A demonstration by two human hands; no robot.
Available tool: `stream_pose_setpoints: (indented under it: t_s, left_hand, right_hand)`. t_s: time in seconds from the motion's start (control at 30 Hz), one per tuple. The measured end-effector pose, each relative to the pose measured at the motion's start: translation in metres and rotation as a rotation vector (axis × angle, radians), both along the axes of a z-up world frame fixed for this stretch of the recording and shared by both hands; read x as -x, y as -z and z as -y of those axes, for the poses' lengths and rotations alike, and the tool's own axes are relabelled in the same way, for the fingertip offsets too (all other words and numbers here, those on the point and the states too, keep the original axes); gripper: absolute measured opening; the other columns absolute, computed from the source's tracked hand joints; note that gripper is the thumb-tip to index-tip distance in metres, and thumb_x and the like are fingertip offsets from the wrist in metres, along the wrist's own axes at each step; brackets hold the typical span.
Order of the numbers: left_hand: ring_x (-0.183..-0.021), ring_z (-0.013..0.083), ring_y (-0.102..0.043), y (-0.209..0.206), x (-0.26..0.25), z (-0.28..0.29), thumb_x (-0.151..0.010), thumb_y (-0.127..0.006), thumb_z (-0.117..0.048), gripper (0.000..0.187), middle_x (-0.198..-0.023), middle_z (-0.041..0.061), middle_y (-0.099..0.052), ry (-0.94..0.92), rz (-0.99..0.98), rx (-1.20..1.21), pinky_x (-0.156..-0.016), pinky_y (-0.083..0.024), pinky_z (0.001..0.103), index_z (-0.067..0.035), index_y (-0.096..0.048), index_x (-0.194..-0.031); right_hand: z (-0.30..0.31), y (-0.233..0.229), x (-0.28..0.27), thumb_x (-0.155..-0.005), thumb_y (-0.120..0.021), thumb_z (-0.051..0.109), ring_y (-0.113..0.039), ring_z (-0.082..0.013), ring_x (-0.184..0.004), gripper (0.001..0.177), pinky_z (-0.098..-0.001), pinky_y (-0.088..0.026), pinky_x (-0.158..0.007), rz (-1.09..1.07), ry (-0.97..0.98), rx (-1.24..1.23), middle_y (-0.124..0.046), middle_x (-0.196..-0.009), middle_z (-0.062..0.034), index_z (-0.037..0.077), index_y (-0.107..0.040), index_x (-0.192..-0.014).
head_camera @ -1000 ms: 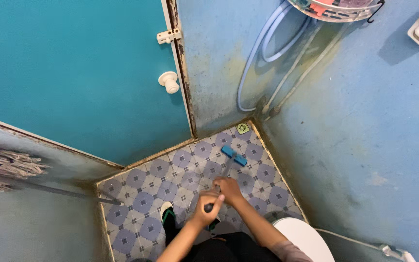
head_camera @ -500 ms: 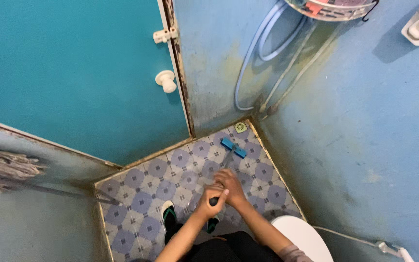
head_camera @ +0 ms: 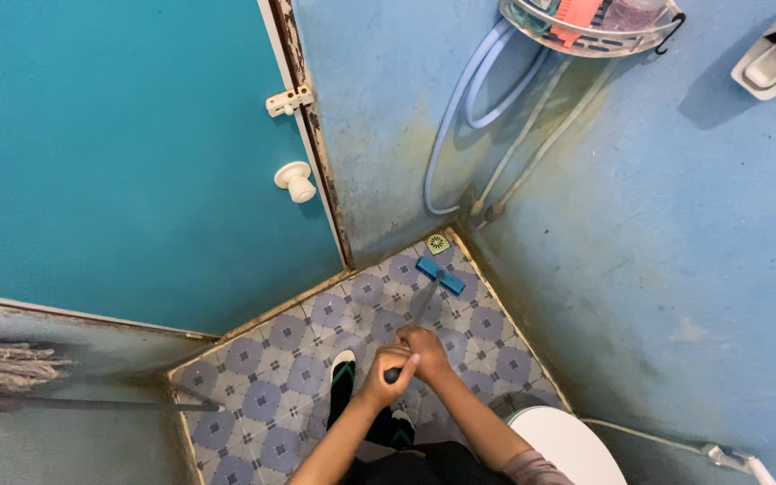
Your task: The person wipes the top of the toilet tank with a cloth and then uses a squeegee to move water across the tiled floor.
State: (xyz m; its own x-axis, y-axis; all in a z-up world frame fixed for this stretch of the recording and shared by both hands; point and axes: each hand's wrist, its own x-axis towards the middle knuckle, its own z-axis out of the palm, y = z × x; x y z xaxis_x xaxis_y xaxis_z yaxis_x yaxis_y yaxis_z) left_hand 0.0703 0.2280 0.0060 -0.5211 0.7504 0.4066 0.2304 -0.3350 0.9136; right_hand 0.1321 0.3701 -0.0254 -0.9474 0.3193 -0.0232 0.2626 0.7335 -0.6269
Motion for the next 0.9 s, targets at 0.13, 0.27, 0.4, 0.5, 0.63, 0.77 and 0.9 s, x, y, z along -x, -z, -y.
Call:
stream_pose_setpoints:
  t_s: [0.13, 0.27, 0.4, 0.5, 0.63, 0.77, 0.9]
  left_hand:
    - [-0.056, 0.0285, -0.051, -0.005, 0.019, -0.008, -0.096, -0.063, 0.0, 0.038, -0.061, 0.013, -0.051, 0.015, -0.034, 0.042, -0.059, -0.04, 0.039, 0.004, -0.044, -0.064]
    - [-0.062, 0.0286, -0.057, -0.017, 0.039, -0.013, -0.097, -0.061, -0.001, 0.032, -0.066, 0.014, -0.056, 0.052, -0.038, -0.005, -0.068, -0.048, 0.041, 0.004, -0.049, -0.068]
    - [-0.059, 0.0294, -0.055, -0.028, 0.07, -0.013, -0.096, -0.062, -0.001, 0.037, -0.061, 0.015, -0.056, 0.136, -0.079, 0.03, -0.064, -0.043, 0.041, 0.003, -0.048, -0.062]
    - [-0.058, 0.0292, -0.053, -0.019, 0.088, -0.019, -0.096, -0.064, -0.002, 0.037, -0.062, 0.016, -0.051, 0.151, -0.05, 0.061, -0.06, -0.042, 0.041, 0.004, -0.048, -0.064]
    - [-0.056, 0.028, -0.048, -0.004, 0.105, -0.031, -0.099, -0.062, -0.001, 0.038, -0.06, 0.015, -0.045, 0.162, -0.102, -0.008, -0.067, -0.044, 0.043, 0.004, -0.045, -0.065]
    - [-0.053, 0.0277, -0.046, 0.003, 0.122, -0.031, -0.097, -0.063, -0.003, 0.04, -0.057, 0.015, -0.046, 0.205, -0.064, 0.062, -0.057, -0.037, 0.041, 0.004, -0.045, -0.062]
    - [-0.052, 0.0265, -0.047, 0.006, 0.142, -0.028, -0.098, -0.061, -0.004, 0.04, -0.058, 0.014, -0.047, 0.26, -0.051, 0.086, -0.056, -0.038, 0.04, 0.003, -0.045, -0.062]
  right_hand:
    - [-0.008, 0.013, 0.018, -0.069, -0.076, 0.024, -0.068, -0.0409, -0.085, 0.026, -0.0462, -0.054, -0.073, -0.047, 0.067, 0.086, -0.07, -0.089, -0.0216, 0.001, -0.069, -0.079]
    - [-0.016, 0.016, 0.031, -0.071, -0.075, 0.024, -0.068, -0.0411, -0.087, 0.027, -0.0457, -0.054, -0.077, -0.131, 0.039, 0.05, -0.069, -0.089, -0.0206, 0.001, -0.068, -0.084]
    - [-0.006, 0.01, 0.049, -0.073, -0.075, 0.025, -0.069, -0.039, -0.088, 0.026, -0.0442, -0.055, -0.078, 0.016, 0.166, 0.153, -0.069, -0.089, -0.0202, 0.002, -0.067, -0.083]
    - [-0.01, 0.026, 0.064, -0.076, -0.073, 0.023, -0.066, -0.0393, -0.093, 0.026, -0.0436, -0.054, -0.085, -0.09, 0.149, 0.152, -0.068, -0.092, -0.0215, 0.0, -0.064, -0.082]
    - [-0.032, 0.052, 0.083, -0.074, -0.075, 0.023, -0.064, -0.0416, -0.097, 0.025, -0.0459, -0.051, -0.086, -0.142, 0.122, 0.099, -0.069, -0.094, -0.0222, 0.001, -0.065, -0.079]
    - [-0.025, 0.047, 0.091, -0.073, -0.075, 0.022, -0.063, -0.0426, -0.1, 0.027, -0.0465, -0.05, -0.088, -0.185, 0.136, 0.054, -0.068, -0.102, -0.0229, -0.001, -0.068, -0.086]
    - [-0.017, 0.031, 0.111, -0.079, -0.073, 0.025, -0.066, -0.0384, -0.097, 0.028, -0.0433, -0.054, -0.09, 0.059, 0.211, 0.146, -0.068, -0.092, -0.0218, -0.001, -0.064, -0.083]
